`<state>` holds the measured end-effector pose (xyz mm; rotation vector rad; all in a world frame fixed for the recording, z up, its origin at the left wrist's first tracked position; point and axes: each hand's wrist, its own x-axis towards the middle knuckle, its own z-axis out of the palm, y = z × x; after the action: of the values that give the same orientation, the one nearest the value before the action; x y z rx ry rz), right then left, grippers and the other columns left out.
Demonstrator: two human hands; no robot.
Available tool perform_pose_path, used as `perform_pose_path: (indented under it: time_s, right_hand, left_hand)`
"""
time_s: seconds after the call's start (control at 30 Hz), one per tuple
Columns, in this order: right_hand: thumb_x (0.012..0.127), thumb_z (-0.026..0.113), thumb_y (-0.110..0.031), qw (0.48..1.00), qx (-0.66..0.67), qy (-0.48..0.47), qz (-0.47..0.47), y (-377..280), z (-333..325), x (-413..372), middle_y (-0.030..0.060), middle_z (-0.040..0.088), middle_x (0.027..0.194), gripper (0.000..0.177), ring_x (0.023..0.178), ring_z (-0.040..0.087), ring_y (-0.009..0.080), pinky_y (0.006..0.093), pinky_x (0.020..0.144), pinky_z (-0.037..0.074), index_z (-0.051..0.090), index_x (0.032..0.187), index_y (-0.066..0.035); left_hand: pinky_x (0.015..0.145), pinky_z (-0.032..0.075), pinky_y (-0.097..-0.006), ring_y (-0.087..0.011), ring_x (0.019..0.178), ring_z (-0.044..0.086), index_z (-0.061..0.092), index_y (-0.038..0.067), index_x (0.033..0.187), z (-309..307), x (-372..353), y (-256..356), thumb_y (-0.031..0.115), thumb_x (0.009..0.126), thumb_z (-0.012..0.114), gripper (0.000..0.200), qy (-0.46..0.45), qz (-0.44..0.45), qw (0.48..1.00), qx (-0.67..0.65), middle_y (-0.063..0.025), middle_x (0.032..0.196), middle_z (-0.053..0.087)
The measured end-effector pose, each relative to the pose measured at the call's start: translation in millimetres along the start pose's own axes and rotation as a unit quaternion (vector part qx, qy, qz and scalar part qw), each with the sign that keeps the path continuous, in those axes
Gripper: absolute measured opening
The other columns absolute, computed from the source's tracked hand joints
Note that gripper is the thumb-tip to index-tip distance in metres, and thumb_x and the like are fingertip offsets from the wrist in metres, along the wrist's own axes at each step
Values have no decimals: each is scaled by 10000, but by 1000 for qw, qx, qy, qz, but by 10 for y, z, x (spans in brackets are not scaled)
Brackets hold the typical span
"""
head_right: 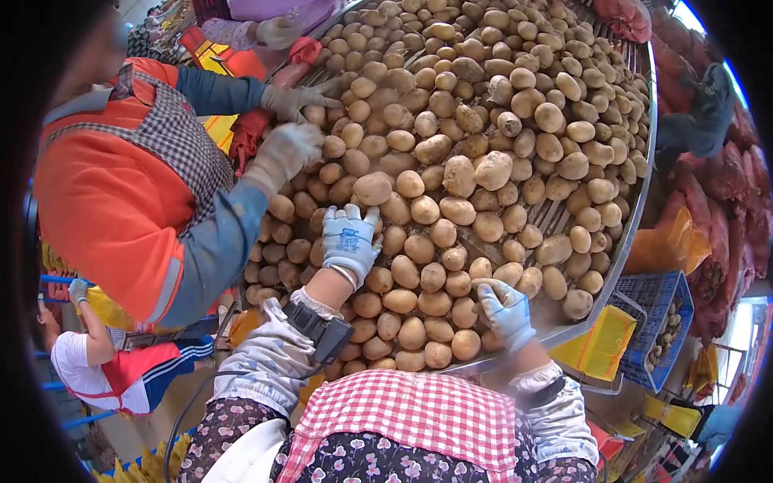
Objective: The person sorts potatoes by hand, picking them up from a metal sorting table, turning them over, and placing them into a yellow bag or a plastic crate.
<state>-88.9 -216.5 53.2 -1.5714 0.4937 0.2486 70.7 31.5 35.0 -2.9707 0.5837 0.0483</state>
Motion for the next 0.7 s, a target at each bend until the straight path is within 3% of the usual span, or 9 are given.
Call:
perform_pose_path:
  time_s: [0.13, 0.17, 0.23, 0.3, 0.37, 0.4, 0.43, 0.53, 0.7]
  right_hand:
    - [977, 564, -266, 997, 17, -72, -17, -245, 113, 227, 8, 646, 855, 299, 728, 599, 71, 207, 636, 485, 622, 1180, -54]
    - [977, 564, -266, 997, 18, -72, -19, -294, 115, 244, 8, 646, 855, 299, 728, 599, 71, 207, 636, 485, 622, 1180, -54]
    - [961, 585, -285, 967, 200, -154, 34, -370, 172, 258, 46, 654, 1006, 411, 872, 645, 129, 245, 728, 521, 529, 1307, -70]
    - [956, 582, -322, 911, 364, -189, 41, -543, 396, 203, 74, 625, 1122, 528, 981, 643, 193, 292, 800, 532, 422, 1401, -87]
    - [941, 590, -301, 899, 385, -202, 49, -543, 454, 338, 84, 612, 1111, 518, 946, 639, 202, 308, 757, 533, 426, 1384, -88]
    - [932, 586, -287, 902, 381, -193, 53, -488, 404, 406, 85, 615, 1074, 472, 904, 633, 196, 307, 724, 524, 459, 1338, -81]
    - [924, 583, -273, 905, 381, -180, 59, -443, 341, 431, 86, 617, 1038, 428, 863, 627, 189, 305, 691, 516, 493, 1291, -73]
    - [927, 541, -254, 945, 314, -84, -35, -355, 115, 382, 86, 627, 857, 280, 677, 579, 152, 249, 566, 459, 582, 1075, -20]
    - [922, 546, -152, 975, 196, 65, -82, -21, -118, 411, 63, 618, 752, 201, 566, 535, 108, 227, 499, 429, 602, 999, 25]
  left_hand:
    - [1040, 329, -475, -277, 1068, 534, 545, 135, 1246, -12, -103, -95, 372, 788, 697, 538, 14, 6, 999, -40, -124, 1089, 557]
    - [1053, 319, -474, -282, 1079, 532, 544, 107, 1229, 4, -154, -148, 357, 797, 690, 520, 24, -25, 986, -163, -127, 1107, 555]
    - [1067, 310, -473, -286, 1089, 531, 544, 79, 1212, 47, -209, -83, 343, 807, 683, 503, 33, -51, 957, -284, -130, 1125, 553]
    - [1111, 261, -468, -315, 1222, 473, 513, 29, 1250, -130, -344, 194, 345, 848, 634, 525, 26, 78, 805, -587, -174, 1261, 522]
    - [1142, 208, -487, -350, 1355, 340, 422, 40, 1375, -238, -275, 324, 414, 886, 577, 635, 175, 204, 858, -437, -212, 1398, 419]
    - [1164, 160, -474, -358, 1422, 226, 347, 33, 1439, -233, -177, 237, 433, 901, 547, 699, 217, 159, 892, -363, -227, 1479, 318]
    - [1154, 180, -469, -392, 1380, 285, 402, 20, 1410, -92, -30, 118, 355, 904, 559, 626, 311, 66, 895, -313, -214, 1483, 340]
    - [1146, 195, -487, -421, 1351, 305, 407, 10, 1397, 298, 57, -173, 362, 881, 585, 650, 259, -65, 939, -216, -227, 1452, 364]
    - [1098, 286, -475, -372, 1282, 398, 562, 34, 1181, 274, -424, -75, 275, 838, 604, 422, 122, 131, 923, -340, -191, 1370, 437]
